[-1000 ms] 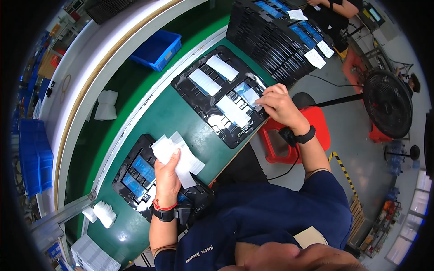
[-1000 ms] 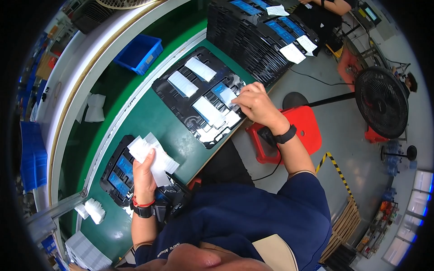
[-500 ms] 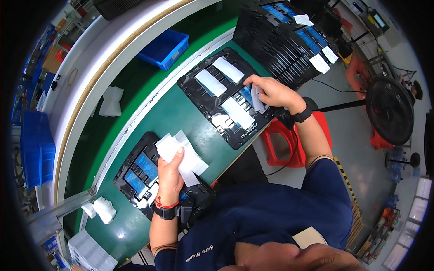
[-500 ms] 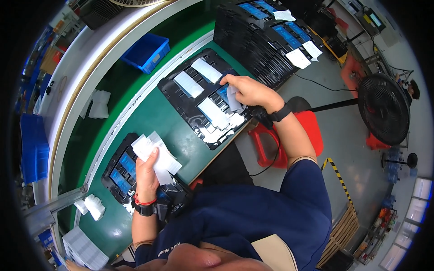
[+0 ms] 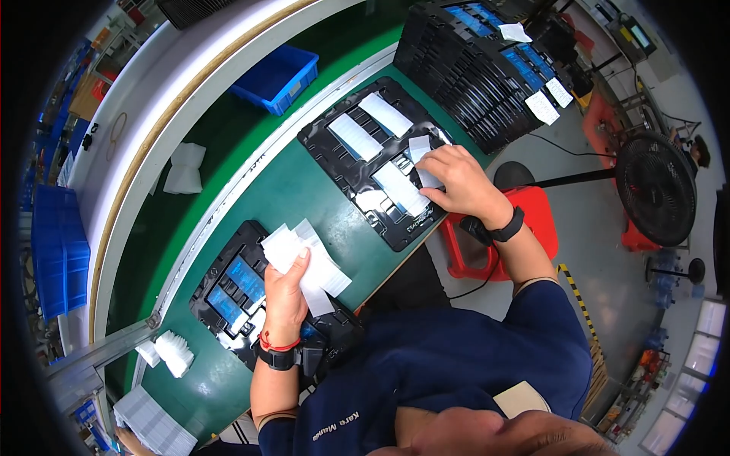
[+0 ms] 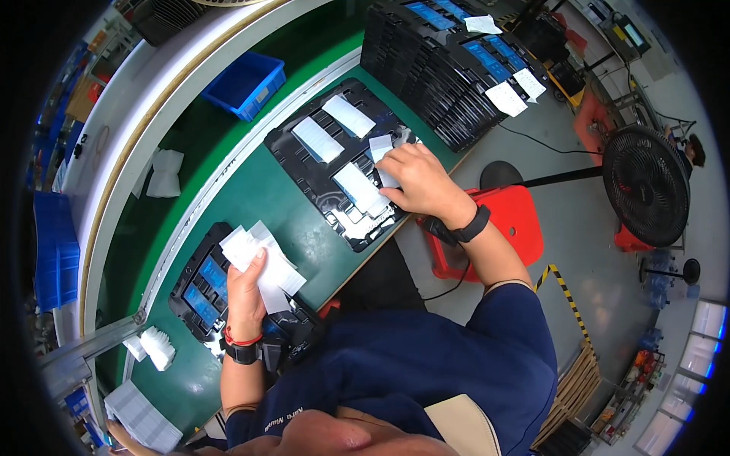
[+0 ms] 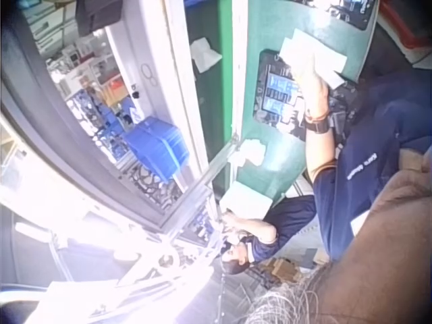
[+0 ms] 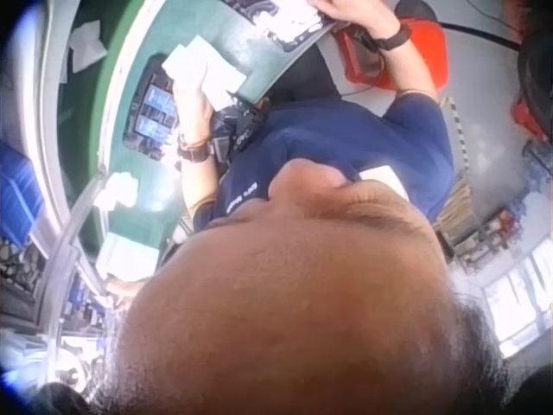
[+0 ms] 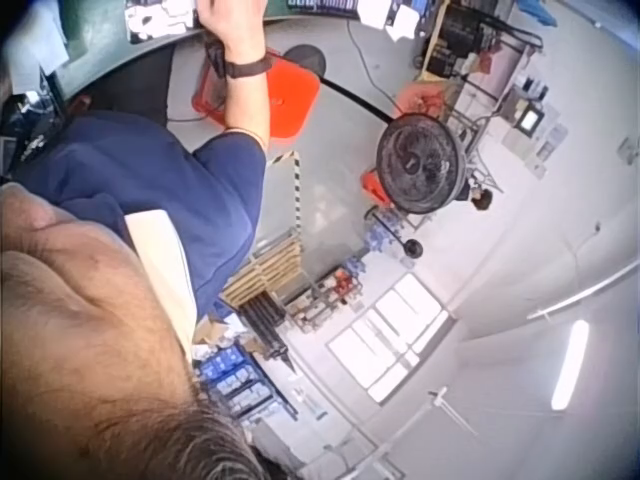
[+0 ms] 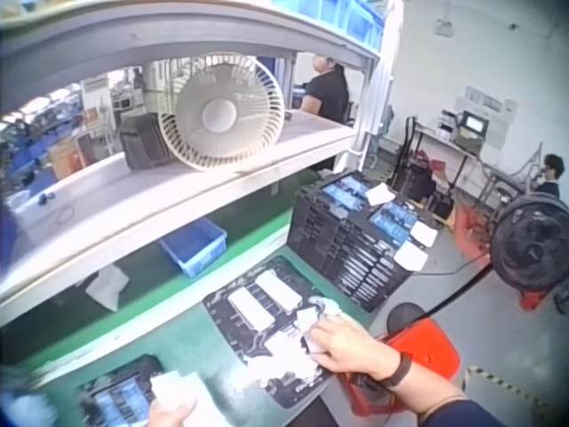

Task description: Cleaning small electronic components with wipes and organizing them into trays on an assembly line.

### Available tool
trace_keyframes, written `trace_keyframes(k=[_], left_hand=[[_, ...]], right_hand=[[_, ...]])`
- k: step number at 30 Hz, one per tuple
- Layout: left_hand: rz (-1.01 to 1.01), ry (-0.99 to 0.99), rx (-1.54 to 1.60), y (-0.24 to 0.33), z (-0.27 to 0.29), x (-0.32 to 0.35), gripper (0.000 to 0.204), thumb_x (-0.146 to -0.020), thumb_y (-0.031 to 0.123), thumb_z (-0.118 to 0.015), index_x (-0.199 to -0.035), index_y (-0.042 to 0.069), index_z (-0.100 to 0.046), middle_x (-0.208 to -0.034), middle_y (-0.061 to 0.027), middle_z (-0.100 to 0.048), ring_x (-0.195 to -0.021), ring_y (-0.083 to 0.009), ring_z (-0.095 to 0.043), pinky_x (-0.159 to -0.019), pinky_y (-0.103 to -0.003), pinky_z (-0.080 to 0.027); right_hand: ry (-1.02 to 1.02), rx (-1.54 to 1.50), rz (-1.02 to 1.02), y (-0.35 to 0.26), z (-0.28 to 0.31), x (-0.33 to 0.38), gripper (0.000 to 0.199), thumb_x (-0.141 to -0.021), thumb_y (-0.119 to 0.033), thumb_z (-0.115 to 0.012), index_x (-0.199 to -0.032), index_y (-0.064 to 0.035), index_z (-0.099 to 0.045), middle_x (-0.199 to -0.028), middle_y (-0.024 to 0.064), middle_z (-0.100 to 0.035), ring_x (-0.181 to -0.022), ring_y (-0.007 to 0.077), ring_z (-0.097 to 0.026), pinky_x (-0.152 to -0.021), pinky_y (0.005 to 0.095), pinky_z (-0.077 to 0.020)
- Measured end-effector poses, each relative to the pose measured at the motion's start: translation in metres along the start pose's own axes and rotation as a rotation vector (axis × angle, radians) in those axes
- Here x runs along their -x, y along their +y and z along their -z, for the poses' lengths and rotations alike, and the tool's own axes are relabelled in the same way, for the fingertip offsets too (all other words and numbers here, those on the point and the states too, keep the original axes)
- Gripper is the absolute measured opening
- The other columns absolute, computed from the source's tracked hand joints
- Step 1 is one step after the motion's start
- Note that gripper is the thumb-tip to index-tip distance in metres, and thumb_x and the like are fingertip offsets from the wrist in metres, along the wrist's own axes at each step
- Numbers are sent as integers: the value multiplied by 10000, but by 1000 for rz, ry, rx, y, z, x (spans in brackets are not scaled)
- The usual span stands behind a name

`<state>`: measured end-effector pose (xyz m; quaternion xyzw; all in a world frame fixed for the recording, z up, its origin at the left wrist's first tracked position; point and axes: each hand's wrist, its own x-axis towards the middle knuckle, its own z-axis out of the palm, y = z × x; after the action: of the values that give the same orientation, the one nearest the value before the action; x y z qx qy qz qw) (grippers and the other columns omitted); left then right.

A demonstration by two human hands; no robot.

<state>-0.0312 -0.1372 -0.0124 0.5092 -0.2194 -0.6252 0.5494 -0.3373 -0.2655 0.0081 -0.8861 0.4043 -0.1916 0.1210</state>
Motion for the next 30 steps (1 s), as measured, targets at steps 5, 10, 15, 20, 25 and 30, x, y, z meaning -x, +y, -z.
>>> trace_keyframes(k=[5, 10, 15, 20, 25, 30], left_hand=[[41, -12, 45, 0, 1, 1, 270, -832, 52, -627, -1095, 26, -570, -1015, -47, -620, -931, -139, -582, -852, -286, -436], [-33, -3, -16, -3, -2, 2, 280, -846, 123, -612, -1092, 2, -556, -987, -82, -627, -876, -185, -616, -790, -312, -489], [-39, 2, -35, -4, 0, 1, 262, -852, 119, -604, -1086, 6, -566, -994, -82, -630, -882, -181, -615, -797, -304, -483], [-25, -4, -34, -3, 1, 1, 256, -855, 113, -600, -1085, 3, -570, -995, -80, -630, -888, -180, -614, -806, -303, -478], [20, -14, 17, 1, -1, 2, 278, -833, 64, -630, -1100, 15, -567, -1025, -52, -618, -932, -144, -585, -856, -286, -439], [29, -24, 34, 1, -1, 2, 291, -836, 60, -623, -1114, 7, -555, -1041, -64, -614, -942, -152, -584, -861, -294, -441]], right_hand=[[23, 69, 59, 8, -7, 4, 207, -650, -34, -641, -855, -42, -620, -951, 72, -609, -921, 253, -555, -841, 368, -408], [37, 157, 99, 18, -11, 9, 147, -667, -3, -629, -807, -48, -614, -912, 62, -625, -906, 226, -569, -842, 353, -410], [95, 116, 136, 20, -5, 9, 125, -673, 6, -627, -787, -45, -614, -900, 63, -636, -930, 226, -573, -836, 358, -416], [99, 147, 177, 23, 1, 8, 112, -680, 4, -622, -784, -36, -612, -917, 65, -641, -951, 240, -570, -832, 362, -421], [74, 154, 180, 24, 2, 10, 104, -686, -3, -616, -785, -36, -613, -927, 67, -640, -959, 248, -568, -833, 365, -422], [141, 173, 124, 1, 25, 10, 200, -668, 9, -601, -865, -24, -606, -921, 89, -619, -918, 255, -572, -805, 355, -422]])
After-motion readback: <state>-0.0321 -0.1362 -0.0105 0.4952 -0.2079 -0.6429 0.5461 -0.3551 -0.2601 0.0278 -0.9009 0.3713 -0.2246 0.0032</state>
